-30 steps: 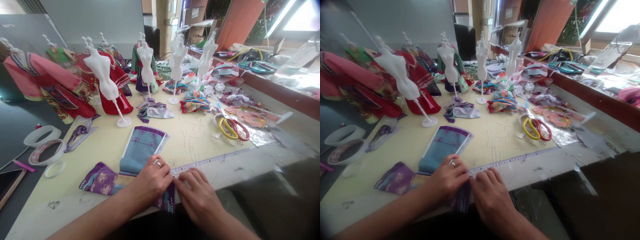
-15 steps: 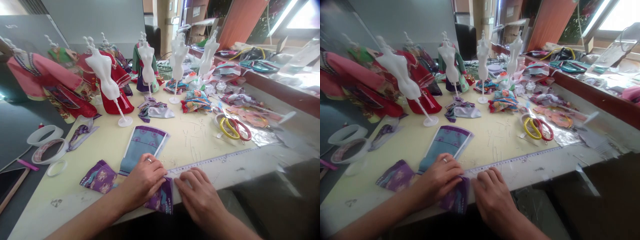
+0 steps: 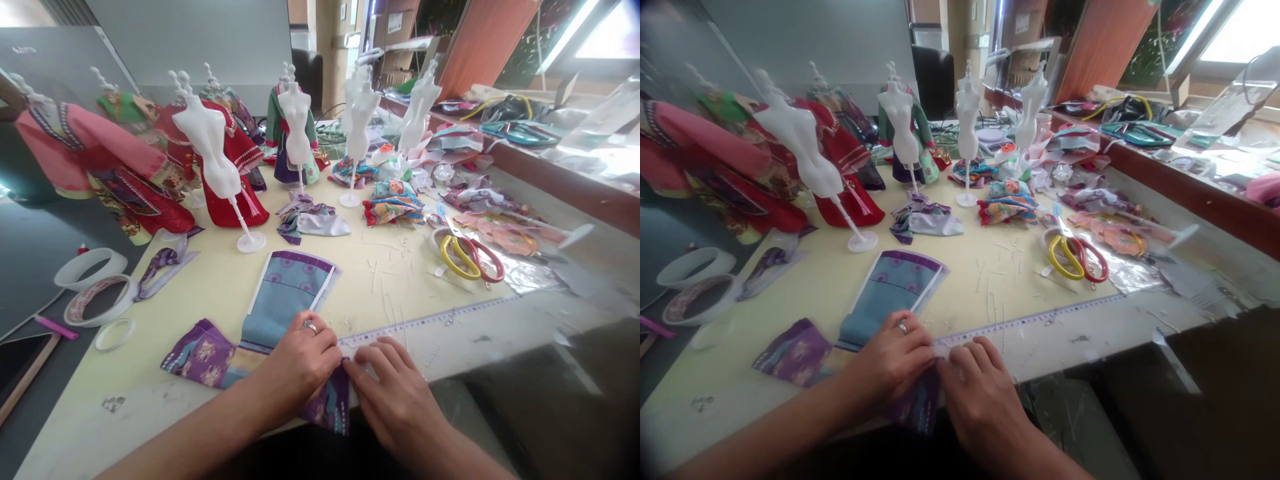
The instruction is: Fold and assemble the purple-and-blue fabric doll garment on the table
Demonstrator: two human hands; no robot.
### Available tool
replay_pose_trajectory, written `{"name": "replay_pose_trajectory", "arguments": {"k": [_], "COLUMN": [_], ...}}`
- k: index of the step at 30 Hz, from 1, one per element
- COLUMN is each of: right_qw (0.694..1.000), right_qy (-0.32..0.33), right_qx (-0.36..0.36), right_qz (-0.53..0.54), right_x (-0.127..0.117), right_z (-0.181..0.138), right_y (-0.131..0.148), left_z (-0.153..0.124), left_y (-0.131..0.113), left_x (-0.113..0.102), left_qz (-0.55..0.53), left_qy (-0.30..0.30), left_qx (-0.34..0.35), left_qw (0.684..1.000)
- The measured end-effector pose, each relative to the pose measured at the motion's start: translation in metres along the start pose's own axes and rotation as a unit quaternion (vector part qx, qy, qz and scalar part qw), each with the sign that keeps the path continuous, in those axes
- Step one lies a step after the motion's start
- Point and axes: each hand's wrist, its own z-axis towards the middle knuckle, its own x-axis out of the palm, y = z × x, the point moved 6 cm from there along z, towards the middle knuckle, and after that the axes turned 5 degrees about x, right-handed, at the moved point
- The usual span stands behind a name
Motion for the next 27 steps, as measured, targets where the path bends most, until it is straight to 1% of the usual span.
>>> {"name": "replay_pose_trajectory", "arguments": {"k": [3,7,9,12,17,19,23,27], "right_qw": [1.000,1.000,1.000,1.000,1.000,1.000,1.000,1.000], "right_qy": [-0.002,-0.001,0.002,0.005,0.008,0.011,0.013,0.001], "right_qx": [-0.004,-0.004,0.000,0.004,0.001,0.002,0.005,-0.001], "right_qz": [-0.004,-0.006,-0.007,-0.005,0.006,0.008,0.005,0.000], "right_x": [-0.001,-0.001,-0.001,-0.001,0.000,0.000,0.001,-0.001], "right_z": [0.000,-0.002,-0.002,-0.002,-0.003,-0.004,-0.005,-0.004], "right_y": [0.001,0.001,0.001,0.000,-0.001,-0.002,-0.004,-0.004], "left_z": [0.000,-0.002,-0.005,-0.011,-0.018,-0.018,-0.013,-0.008], "left_y": [0.001,0.005,0.010,0.018,0.027,0.028,0.028,0.029], "left_x": [-0.004,-0.012,-0.017,-0.021,-0.016,-0.015,-0.012,-0.008], "left_qz": [-0.005,-0.033,-0.047,-0.073,-0.121,-0.132,-0.143,-0.146], "left_qy": [0.000,0.013,0.020,0.033,0.089,0.103,0.113,0.111], "left_qx": [-0.001,-0.010,-0.022,-0.057,-0.119,-0.135,-0.156,-0.158], "left_qw": [1.000,0.999,0.998,0.995,0.981,0.977,0.971,0.970]}}
